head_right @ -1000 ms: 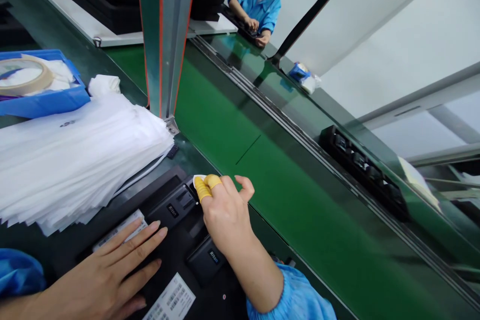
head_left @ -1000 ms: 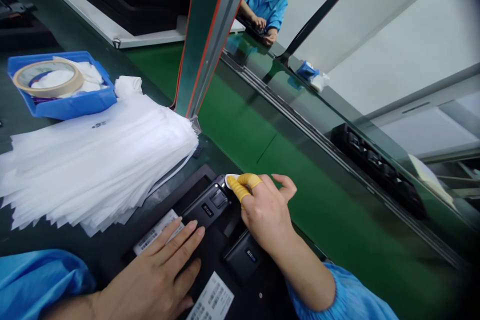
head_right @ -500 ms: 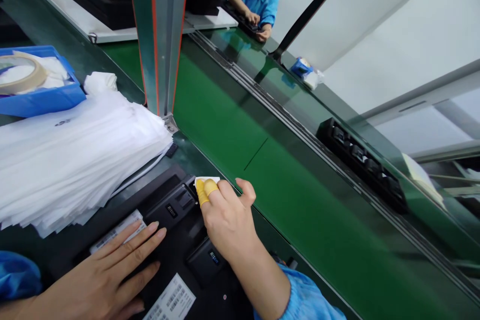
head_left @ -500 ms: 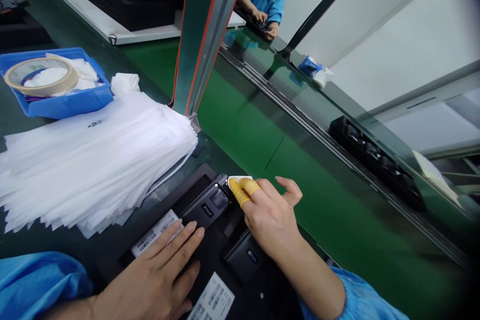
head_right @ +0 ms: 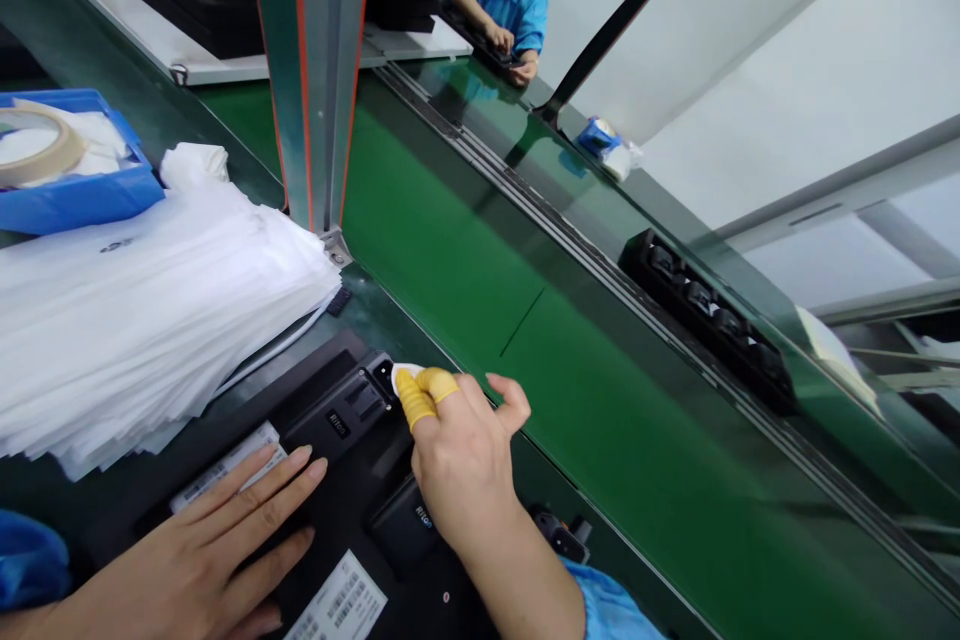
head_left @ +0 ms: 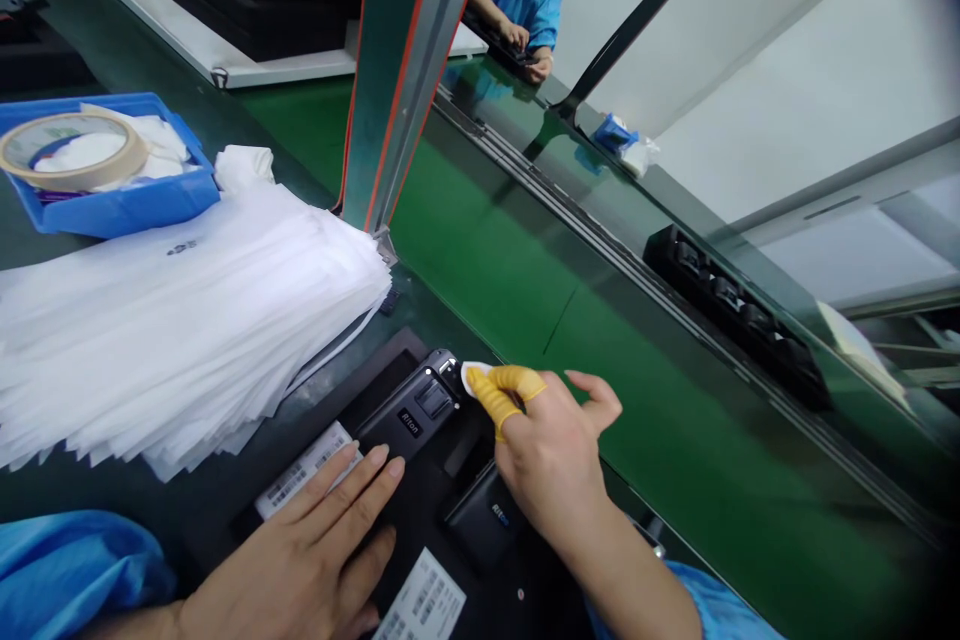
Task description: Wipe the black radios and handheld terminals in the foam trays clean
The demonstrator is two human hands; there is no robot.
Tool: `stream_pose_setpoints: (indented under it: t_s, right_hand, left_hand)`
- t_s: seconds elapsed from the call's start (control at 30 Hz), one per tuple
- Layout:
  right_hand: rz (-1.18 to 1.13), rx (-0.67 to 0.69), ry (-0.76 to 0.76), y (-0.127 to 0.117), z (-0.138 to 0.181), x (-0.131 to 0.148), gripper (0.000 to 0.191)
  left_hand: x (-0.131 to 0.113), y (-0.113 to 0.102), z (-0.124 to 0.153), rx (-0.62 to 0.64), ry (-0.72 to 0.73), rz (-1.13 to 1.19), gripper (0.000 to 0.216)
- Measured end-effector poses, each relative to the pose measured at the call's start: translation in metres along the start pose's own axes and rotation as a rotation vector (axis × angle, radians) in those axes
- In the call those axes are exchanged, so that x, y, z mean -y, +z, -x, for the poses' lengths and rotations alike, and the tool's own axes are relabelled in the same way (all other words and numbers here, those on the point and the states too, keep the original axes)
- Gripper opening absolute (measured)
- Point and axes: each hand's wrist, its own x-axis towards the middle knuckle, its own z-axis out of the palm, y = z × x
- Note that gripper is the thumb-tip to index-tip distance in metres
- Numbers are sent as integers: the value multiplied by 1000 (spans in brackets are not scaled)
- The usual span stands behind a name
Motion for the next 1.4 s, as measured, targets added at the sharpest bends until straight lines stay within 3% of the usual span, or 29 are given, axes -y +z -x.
stream_pose_setpoints:
  t_s: [0.17, 0.37, 0.67, 0.8, 0.93, 1.07, 1.2, 1.4]
  right_hand:
    - [-8, 74, -60, 7, -12, 0, 30]
    - [8, 102, -91, -1, 9, -5, 31]
    - [258, 39, 191, -51, 60, -37, 28]
    - [332, 58, 228, -63, 79, -43, 25]
    - [308, 38, 208, -58, 83, -38, 26]
    - [220, 29, 193, -43, 76, -31, 31]
    - [182, 73, 167, -32, 69, -27, 29]
    - [129, 137, 53, -35, 73, -29, 25]
  left_hand:
    - [1, -2, -1, 16, -9, 8, 34]
    - [2, -2, -1, 37, -10, 12, 32]
    - [2, -3, 1, 89, 2, 64, 31]
    - [-12, -11, 1, 162, 124, 98, 28]
    - [-39, -3, -1, 265, 241, 144, 40]
    - [-56, 9, -16, 459, 191, 177, 50]
    - [-55, 13, -27, 620, 145, 223, 63]
    - [-53, 21, -17, 562, 147, 207, 60]
